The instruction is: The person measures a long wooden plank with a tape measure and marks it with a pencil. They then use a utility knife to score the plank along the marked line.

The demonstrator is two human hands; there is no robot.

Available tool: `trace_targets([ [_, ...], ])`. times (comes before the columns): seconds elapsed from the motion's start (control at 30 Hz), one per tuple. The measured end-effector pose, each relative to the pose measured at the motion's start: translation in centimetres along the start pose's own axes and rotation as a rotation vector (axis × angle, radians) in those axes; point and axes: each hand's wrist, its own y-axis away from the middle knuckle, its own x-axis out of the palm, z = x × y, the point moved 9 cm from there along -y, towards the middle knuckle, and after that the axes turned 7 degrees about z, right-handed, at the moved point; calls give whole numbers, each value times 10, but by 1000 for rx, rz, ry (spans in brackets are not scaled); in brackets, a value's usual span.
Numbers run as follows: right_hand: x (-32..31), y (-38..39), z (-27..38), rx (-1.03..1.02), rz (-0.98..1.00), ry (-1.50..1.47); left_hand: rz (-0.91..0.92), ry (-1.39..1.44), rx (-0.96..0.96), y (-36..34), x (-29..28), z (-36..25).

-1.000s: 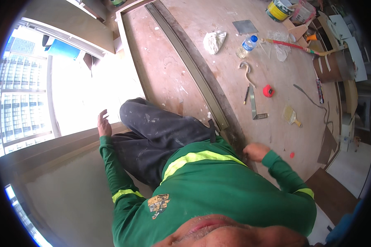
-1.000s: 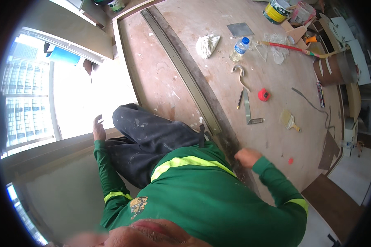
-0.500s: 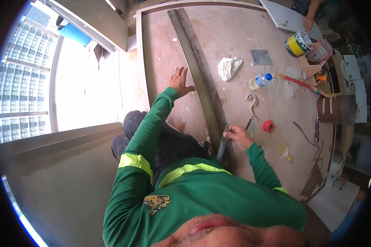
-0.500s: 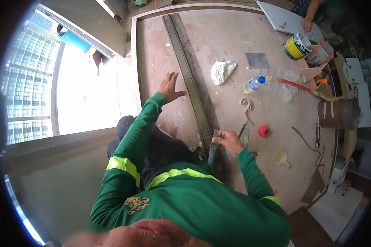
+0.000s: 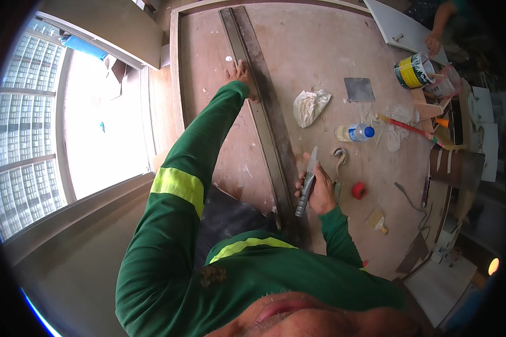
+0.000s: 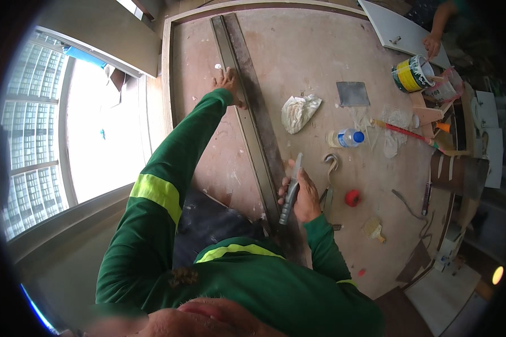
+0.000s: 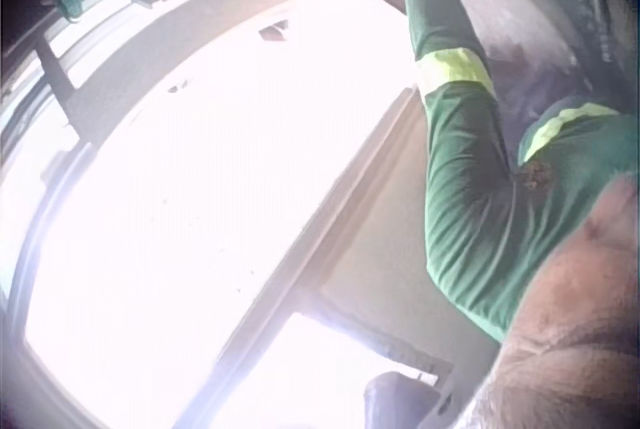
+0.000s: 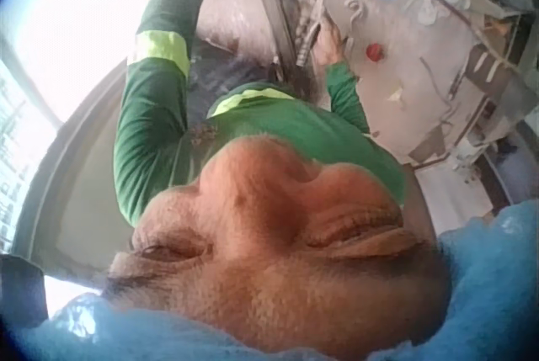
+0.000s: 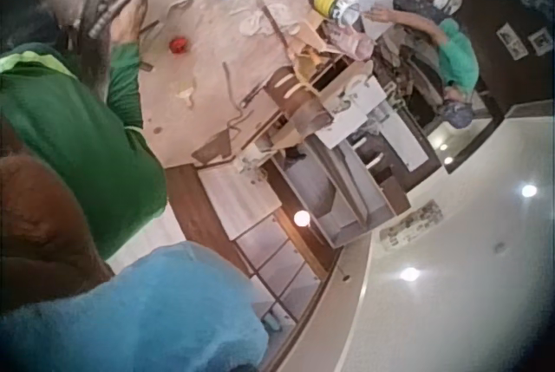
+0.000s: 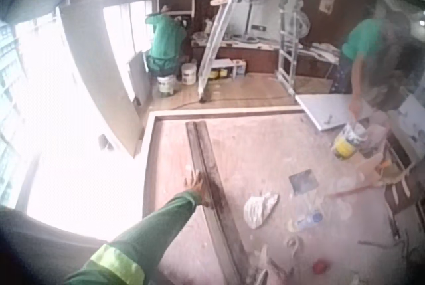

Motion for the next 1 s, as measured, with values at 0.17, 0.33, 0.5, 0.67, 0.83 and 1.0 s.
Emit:
trace_targets([
  [0.17,39,-91,48,-22,10,110,42,-8,5,-9,-3,-8],
  [0.33,114,-258,134,-388,197,344,87,143,-70,-21,7,-10],
  [0.5,183,-389,191,-459,43,855,102,171,-150,-10,2,2],
  [0.67,214,-538,256,-959,-196,1451,135,130,-157,-15,-19,-21],
  [0.83,293,-572,218,-872,-113,1283,150,223,-241,-6,7,25],
  [1.0,251,-641,248,-966,-343,1542,99,263,-178,-16,-9,0],
])
